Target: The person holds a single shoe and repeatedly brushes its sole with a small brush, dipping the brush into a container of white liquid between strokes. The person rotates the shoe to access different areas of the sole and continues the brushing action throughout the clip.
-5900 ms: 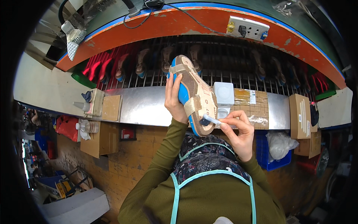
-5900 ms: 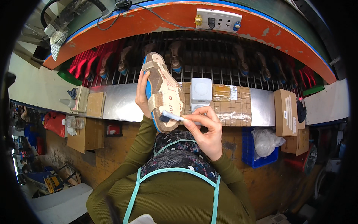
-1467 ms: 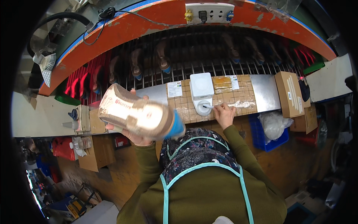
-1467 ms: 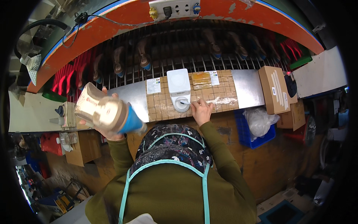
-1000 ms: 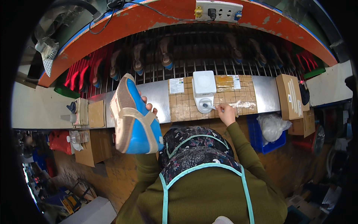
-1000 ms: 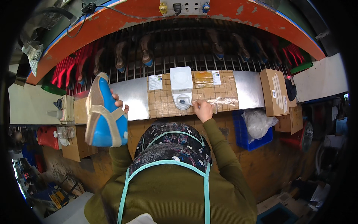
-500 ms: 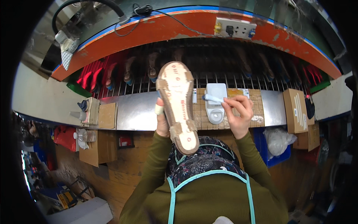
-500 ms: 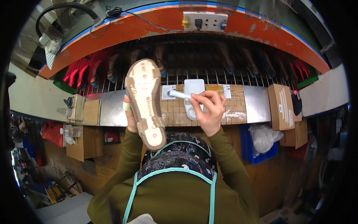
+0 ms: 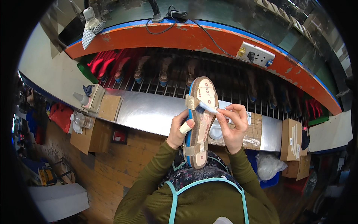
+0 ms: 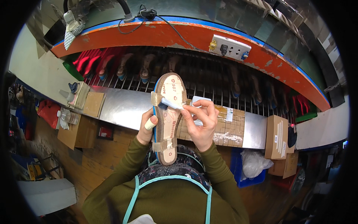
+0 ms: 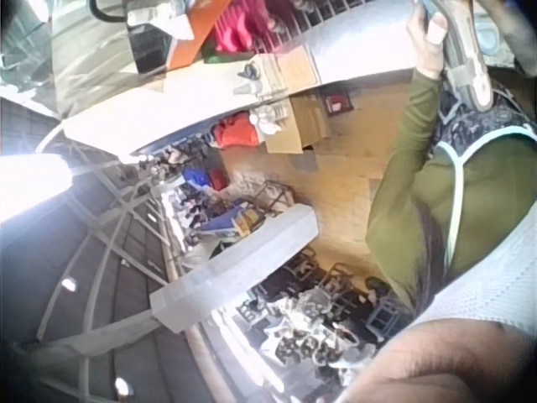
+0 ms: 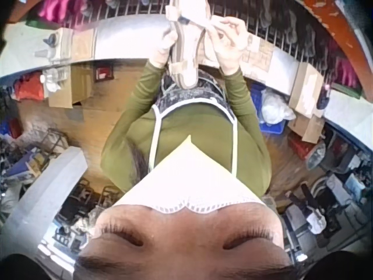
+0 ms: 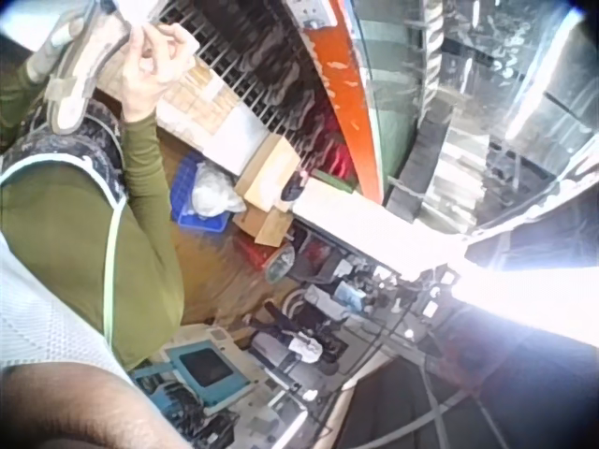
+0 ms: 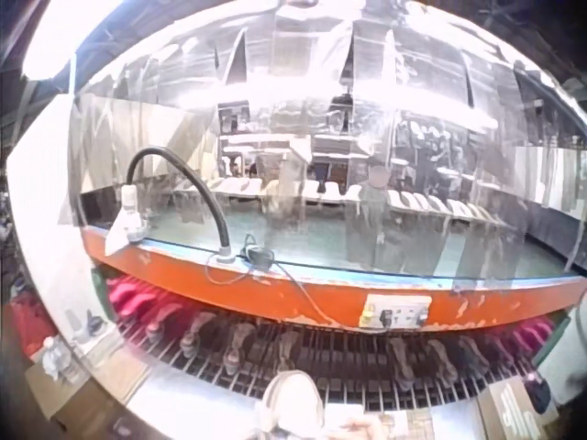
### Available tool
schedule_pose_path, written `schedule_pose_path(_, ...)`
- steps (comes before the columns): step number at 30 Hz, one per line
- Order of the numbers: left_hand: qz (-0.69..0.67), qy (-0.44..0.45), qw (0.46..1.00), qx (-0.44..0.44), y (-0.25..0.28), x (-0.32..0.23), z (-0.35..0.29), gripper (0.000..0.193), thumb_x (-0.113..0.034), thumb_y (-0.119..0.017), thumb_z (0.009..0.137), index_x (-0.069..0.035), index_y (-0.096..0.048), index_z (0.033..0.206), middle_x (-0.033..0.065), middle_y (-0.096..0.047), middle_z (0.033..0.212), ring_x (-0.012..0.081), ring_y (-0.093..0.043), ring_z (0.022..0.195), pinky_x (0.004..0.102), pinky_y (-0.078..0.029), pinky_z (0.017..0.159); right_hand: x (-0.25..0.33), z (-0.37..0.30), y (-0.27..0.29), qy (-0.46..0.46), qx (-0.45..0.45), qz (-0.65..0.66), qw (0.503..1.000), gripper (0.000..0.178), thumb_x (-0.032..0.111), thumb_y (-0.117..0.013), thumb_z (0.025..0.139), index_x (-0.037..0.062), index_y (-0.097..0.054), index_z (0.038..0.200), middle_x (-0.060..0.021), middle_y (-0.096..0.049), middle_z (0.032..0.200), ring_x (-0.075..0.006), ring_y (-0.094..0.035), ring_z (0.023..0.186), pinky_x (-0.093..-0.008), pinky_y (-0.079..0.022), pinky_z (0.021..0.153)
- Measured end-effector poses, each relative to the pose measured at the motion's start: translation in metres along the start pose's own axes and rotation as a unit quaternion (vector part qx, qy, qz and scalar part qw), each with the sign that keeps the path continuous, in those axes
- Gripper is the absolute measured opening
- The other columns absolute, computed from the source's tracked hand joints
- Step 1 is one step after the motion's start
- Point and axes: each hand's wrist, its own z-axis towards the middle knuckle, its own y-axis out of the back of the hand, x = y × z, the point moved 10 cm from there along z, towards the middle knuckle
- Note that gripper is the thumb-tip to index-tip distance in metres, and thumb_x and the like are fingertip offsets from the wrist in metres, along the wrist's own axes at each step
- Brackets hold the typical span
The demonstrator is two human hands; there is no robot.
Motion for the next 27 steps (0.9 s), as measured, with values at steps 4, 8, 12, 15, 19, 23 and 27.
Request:
schedule_pose_path(4,0.040,-0.011,0.999,-0.005,0.004,-0.008,0.002,0.079,-0.063,-0.061,0.086,0.010,-0.059,0.117,0.0132,-0.068,0.096,0.0159,-0.062,0.089,0.0300,-0.050,0.079,0.000,0.015,-0.006,0.000,0.011,-0.020,1.000,0.013,0.014,-0.080,0.079,0.0099,-0.078,0.090,-0.0015,-0.060,0.097,-0.0071,-0.051,0.060,-0.0286,-0.033,0.080)
schedule_pose_path(8,0.046,-0.016,0.999,-0.004,0.005,-0.010,0.006,0.079,-0.063,-0.060,0.086,0.010,-0.059,0.115,0.0134,-0.068,0.093,0.0159,-0.062,0.087,0.0303,-0.050,0.077,0.005,0.031,-0.006,0.044,0.010,-0.059,0.997,0.013,0.016,-0.080,0.078,0.0109,-0.078,0.090,-0.0005,-0.061,0.096,-0.0071,-0.052,0.060,-0.0292,-0.031,0.080)
schedule_pose_path(12,0.023,-0.004,1.000,0.013,0.007,-0.004,0.009,0.074,-0.059,-0.060,0.088,0.009,-0.059,0.118,0.0125,-0.067,0.100,0.0149,-0.061,0.091,0.0291,-0.049,0.080,0.006,0.034,-0.007,0.085,0.007,-0.037,0.996,0.015,0.015,-0.082,0.077,0.0108,-0.078,0.090,-0.0008,-0.062,0.093,-0.0071,-0.054,0.062,-0.0295,-0.032,0.081)
schedule_pose_path(15,-0.030,0.028,0.999,0.007,0.005,0.002,0.009,0.075,-0.060,-0.058,0.089,0.007,-0.057,0.122,0.0124,-0.066,0.107,0.0155,-0.062,0.094,0.0291,-0.051,0.083,0.005,0.028,-0.009,0.107,0.050,-0.030,0.993,0.016,0.014,-0.082,0.075,0.0095,-0.077,0.090,-0.0014,-0.062,0.093,-0.0073,-0.055,0.063,-0.0297,-0.033,0.082)
schedule_pose_path(19,-0.062,0.065,0.996,0.006,0.001,0.006,0.011,0.079,-0.064,-0.054,0.089,0.007,-0.056,0.124,0.0135,-0.065,0.111,0.0179,-0.065,0.095,0.0305,-0.054,0.083,-0.008,0.018,-0.008,0.056,0.061,0.031,0.996,0.016,0.015,-0.082,0.075,0.0086,-0.077,0.090,-0.0015,-0.062,0.093,-0.0079,-0.055,0.063,-0.0292,-0.033,0.081)
schedule_pose_path(23,-0.102,0.078,0.992,0.018,-0.002,0.007,0.010,0.064,-0.052,-0.054,0.094,0.004,-0.057,0.125,0.0096,-0.065,0.108,0.0123,-0.062,0.094,0.0260,-0.051,0.083,0.001,0.027,-0.005,0.072,0.041,-0.052,0.995,0.017,0.016,-0.083,0.075,0.0097,-0.077,0.090,-0.0015,-0.062,0.094,-0.0084,-0.054,0.065,-0.0298,-0.032,0.080)
schedule_pose_path(27,-0.105,0.069,0.992,0.020,-0.003,0.007,0.011,0.064,-0.053,-0.053,0.095,0.004,-0.057,0.124,0.0090,-0.066,0.107,0.0123,-0.063,0.093,0.0257,-0.051,0.082,0.017,0.029,-0.004,0.130,0.009,-0.109,0.986,0.018,0.016,-0.083,0.073,0.0109,-0.077,0.090,-0.0016,-0.061,0.095,-0.0104,-0.054,0.069,-0.0305,-0.032,0.079)
